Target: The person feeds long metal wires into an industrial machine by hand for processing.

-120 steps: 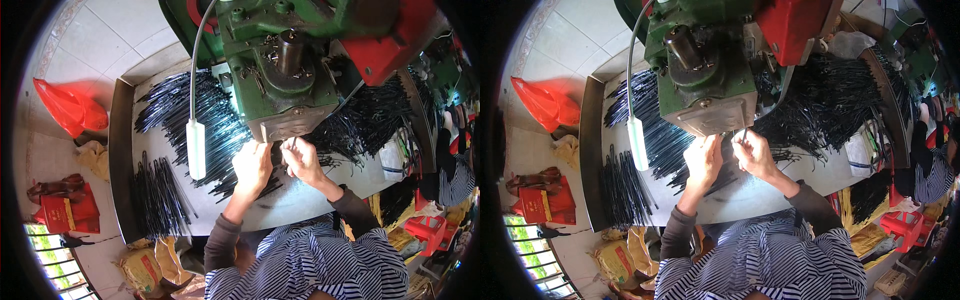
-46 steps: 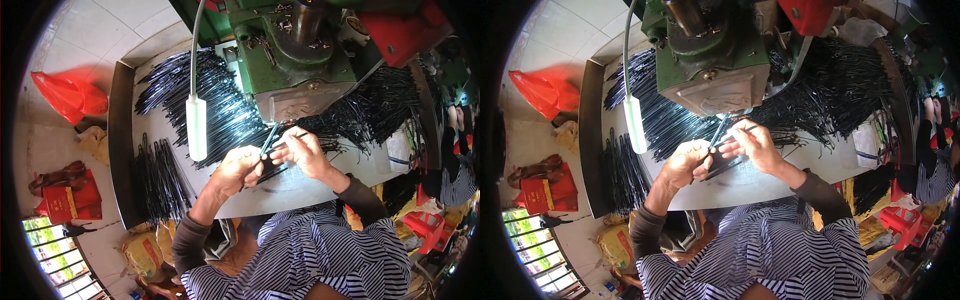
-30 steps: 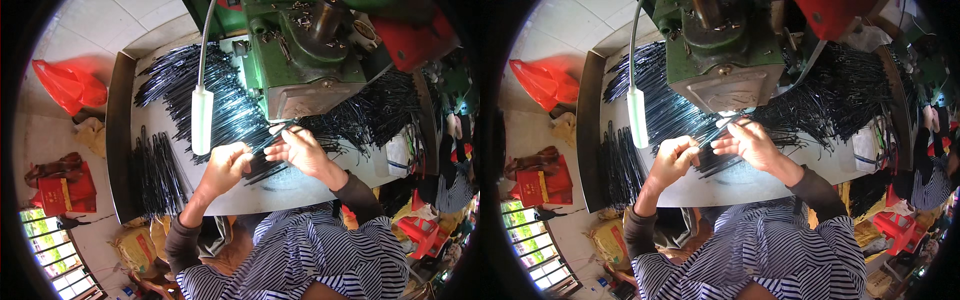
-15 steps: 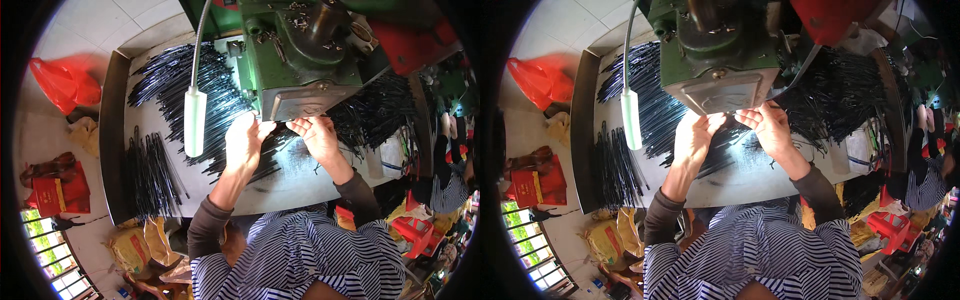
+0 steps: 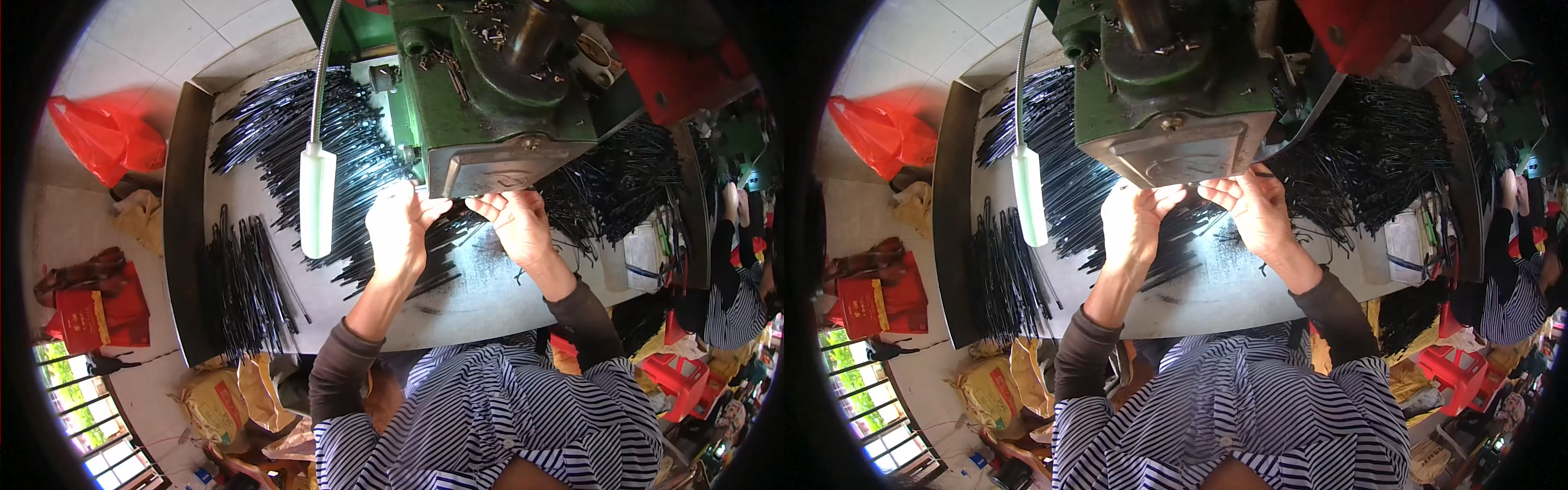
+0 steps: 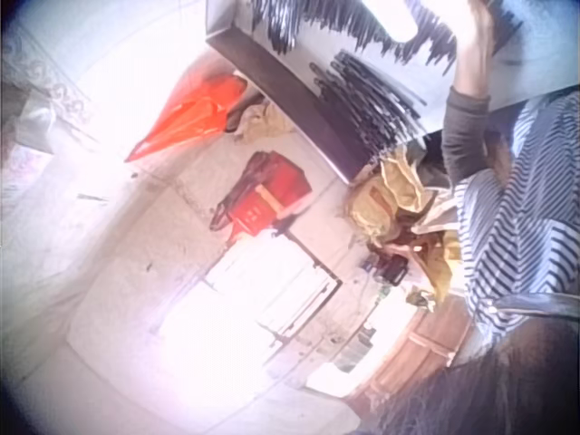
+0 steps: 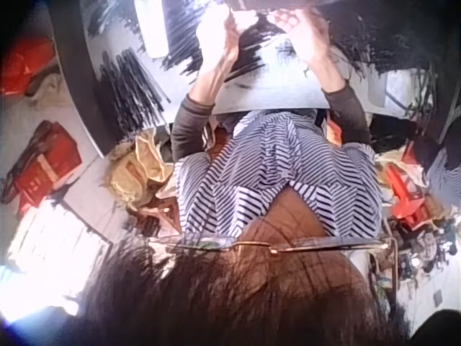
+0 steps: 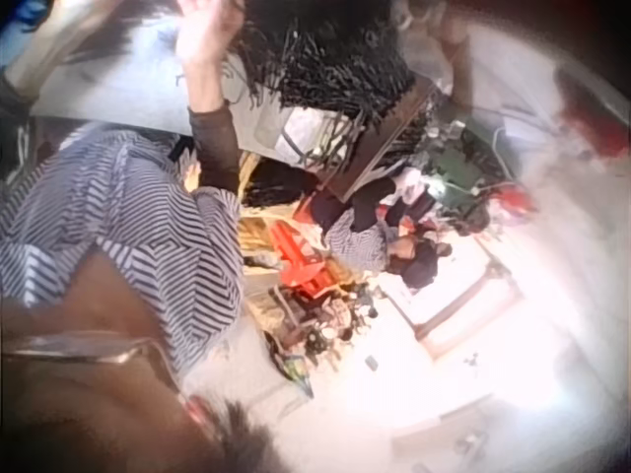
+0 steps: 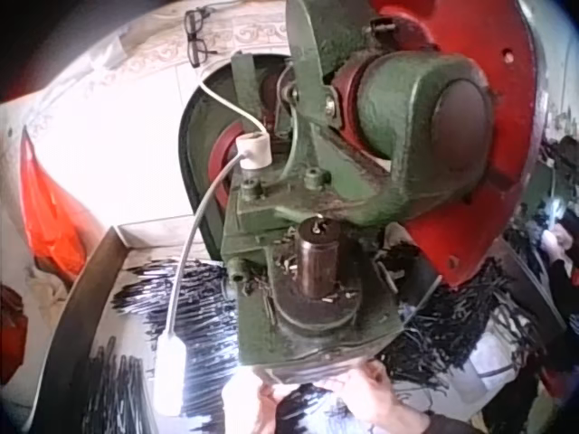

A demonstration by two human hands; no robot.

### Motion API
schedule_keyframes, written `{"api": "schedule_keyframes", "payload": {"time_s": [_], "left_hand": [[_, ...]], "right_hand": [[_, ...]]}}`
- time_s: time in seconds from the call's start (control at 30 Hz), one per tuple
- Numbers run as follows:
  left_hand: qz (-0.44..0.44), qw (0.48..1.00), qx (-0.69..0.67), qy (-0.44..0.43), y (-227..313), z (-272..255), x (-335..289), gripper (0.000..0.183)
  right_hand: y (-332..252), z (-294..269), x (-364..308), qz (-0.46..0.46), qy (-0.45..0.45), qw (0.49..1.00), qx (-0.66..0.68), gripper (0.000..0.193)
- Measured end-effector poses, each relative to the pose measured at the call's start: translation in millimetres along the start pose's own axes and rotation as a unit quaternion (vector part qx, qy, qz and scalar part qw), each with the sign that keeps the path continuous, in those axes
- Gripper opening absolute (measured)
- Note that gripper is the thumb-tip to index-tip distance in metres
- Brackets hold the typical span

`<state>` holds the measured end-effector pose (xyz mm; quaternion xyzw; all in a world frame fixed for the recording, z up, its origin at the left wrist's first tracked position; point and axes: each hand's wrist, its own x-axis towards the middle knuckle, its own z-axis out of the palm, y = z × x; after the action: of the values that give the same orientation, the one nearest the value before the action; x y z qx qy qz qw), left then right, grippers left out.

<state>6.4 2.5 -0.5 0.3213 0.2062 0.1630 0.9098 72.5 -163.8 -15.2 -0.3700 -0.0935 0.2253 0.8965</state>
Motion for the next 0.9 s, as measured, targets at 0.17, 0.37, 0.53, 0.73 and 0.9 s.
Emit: {"api": "schedule_keyframes", "payload": {"time_s": [0.17,0.37,0.53,0.73,0.9], "left_hand": [[0.020,0.999,-0.013,-0.034,-5,3,2,0.014],[0.013,1.000,-0.004,-0.014,-6,-5,-1,0.013],[0.026,0.999,0.010,-0.028,-6,-2,2,0.014],[0.047,0.997,0.039,-0.038,-5,-3,5,0.012],[0.048,0.995,0.060,-0.057,-4,-6,10,0.016]], "right_hand": [[-1,0,1,0.004,0.018,1.000,0.014,0.020],[1,-2,0,-0.007,-0.012,1.000,0.004,0.022],[3,-6,-1,0.000,0.013,1.000,-0.010,0.022],[-2,-8,-14,0.045,0.051,0.998,0.000,0.025],[-66,43,-66,0.281,-0.070,0.956,-0.034,0.034]]}}
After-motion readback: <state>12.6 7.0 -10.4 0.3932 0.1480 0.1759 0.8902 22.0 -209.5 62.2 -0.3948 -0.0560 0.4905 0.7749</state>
